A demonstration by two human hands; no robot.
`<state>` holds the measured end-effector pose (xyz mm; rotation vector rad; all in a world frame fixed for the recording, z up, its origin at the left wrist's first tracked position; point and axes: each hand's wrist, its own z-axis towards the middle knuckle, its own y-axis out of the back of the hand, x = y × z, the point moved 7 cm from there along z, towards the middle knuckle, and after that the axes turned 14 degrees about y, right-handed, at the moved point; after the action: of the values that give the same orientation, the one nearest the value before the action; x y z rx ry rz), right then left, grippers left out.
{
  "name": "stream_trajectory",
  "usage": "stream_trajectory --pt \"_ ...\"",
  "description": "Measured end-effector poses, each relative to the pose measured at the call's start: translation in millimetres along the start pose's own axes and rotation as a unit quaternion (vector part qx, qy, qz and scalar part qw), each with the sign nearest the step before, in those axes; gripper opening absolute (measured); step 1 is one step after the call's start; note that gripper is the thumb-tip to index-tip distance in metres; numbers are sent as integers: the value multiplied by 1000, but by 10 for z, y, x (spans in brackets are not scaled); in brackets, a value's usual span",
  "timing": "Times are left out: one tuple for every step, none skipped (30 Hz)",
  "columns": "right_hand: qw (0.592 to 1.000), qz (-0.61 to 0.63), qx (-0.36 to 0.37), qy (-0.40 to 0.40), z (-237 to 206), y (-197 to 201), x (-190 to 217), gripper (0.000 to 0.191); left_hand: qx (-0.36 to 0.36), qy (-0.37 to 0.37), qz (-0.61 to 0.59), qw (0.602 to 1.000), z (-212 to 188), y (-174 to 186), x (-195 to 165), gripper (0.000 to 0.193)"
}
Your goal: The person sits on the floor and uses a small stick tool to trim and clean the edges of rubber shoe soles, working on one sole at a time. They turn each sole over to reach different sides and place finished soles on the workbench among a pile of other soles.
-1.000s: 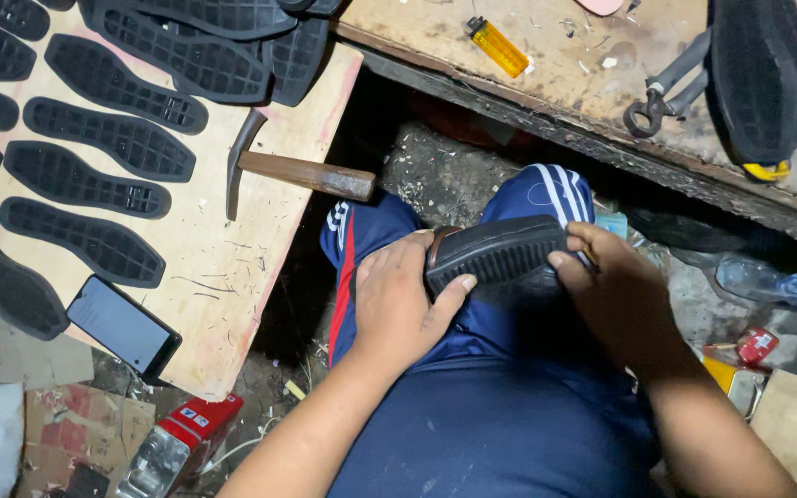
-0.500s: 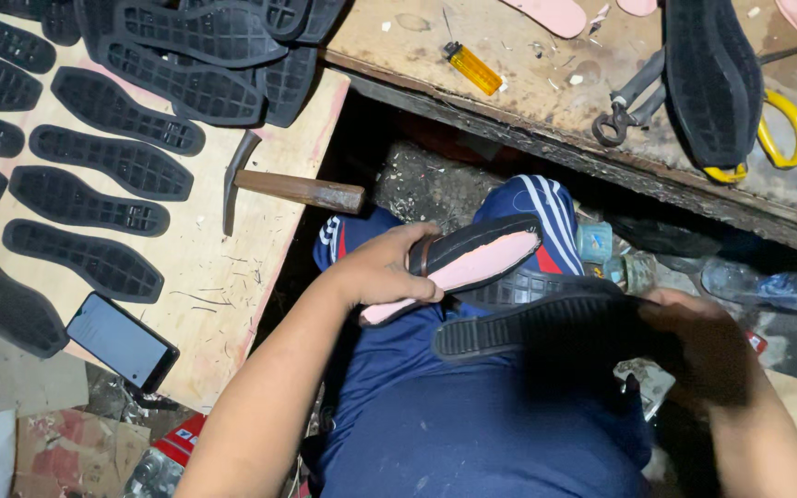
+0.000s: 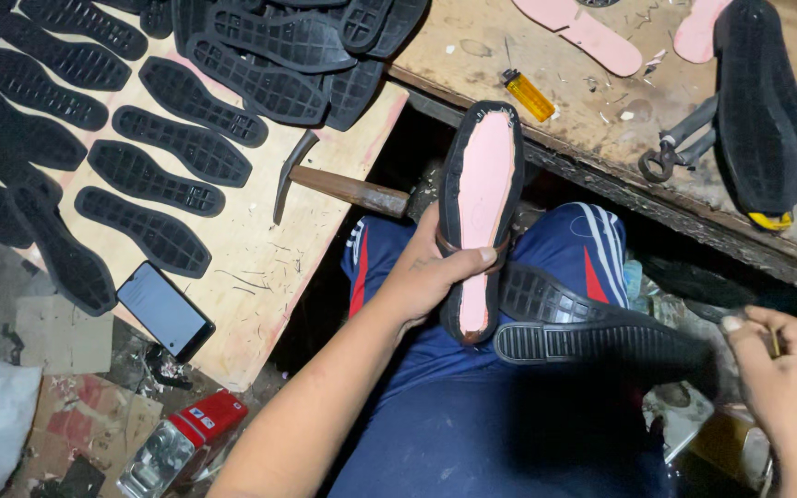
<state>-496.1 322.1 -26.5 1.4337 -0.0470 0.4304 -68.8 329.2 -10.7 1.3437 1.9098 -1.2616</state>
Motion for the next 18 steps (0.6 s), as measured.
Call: stream_trajectory --pt "993 100 13 -60 11 -43 -8 29 -1 -6 -16 1000 3 -8 -15 72" --pt "972 199 27 -120 28 -108 15 31 -2 -12 -33 999 13 -21 -30 71" --pt "937 296 39 -178 47 -181 77 34 -2 -18 -49 999 17 -38 -58 70" --pt "912 351 68 -201 81 -255 208 35 1 -9 -82 997 25 -55 -70 68" --pt "882 404 96 -223 97 -339 373 35 5 1 -116 993 28 -73 -85 66" --pt "848 455 123 -242 93 -405 556 36 8 9 -149 989 21 -92 -98 63" --pt "852 451 178 -197 122 -421 780 38 13 11 -161 987 2 -121 -119 62" --pt "851 445 233 -150 138 -441 1008 41 18 12 -174 984 -27 -145 -136 61" --pt "825 469 272 -159 139 -506 1200 45 21 14 -187 982 -50 -163 -155 60" --pt "796 491 311 -168 128 -576 1392 50 32 -2 -205 978 -74 -190 -191 59" --pt "794 500 309 -155 122 -579 1554 50 44 -17 -224 973 -94 -226 -215 57" --pt "792 508 307 -142 112 -585 1700 51 55 -33 -242 968 -105 -253 -242 56" --pt "790 516 304 -130 120 -584 1813 52 49 -30 -236 970 -105 -260 -245 56" --pt "784 519 320 -115 133 -596 1901 50 42 -27 -230 972 -109 -262 -242 55" --pt "778 521 336 -101 148 -614 1969 48 35 -23 -224 974 -117 -251 -238 55" --pt "772 523 351 -88 160 -630 2016 47 34 -27 -226 973 -125 -236 -249 55" --pt "770 527 350 -81 177 -636 2030 46 36 -31 -227 973 -130 -224 -262 55" --pt "769 530 349 -75 187 -642 2031 46 37 -35 -228 972 -133 -215 -271 55"
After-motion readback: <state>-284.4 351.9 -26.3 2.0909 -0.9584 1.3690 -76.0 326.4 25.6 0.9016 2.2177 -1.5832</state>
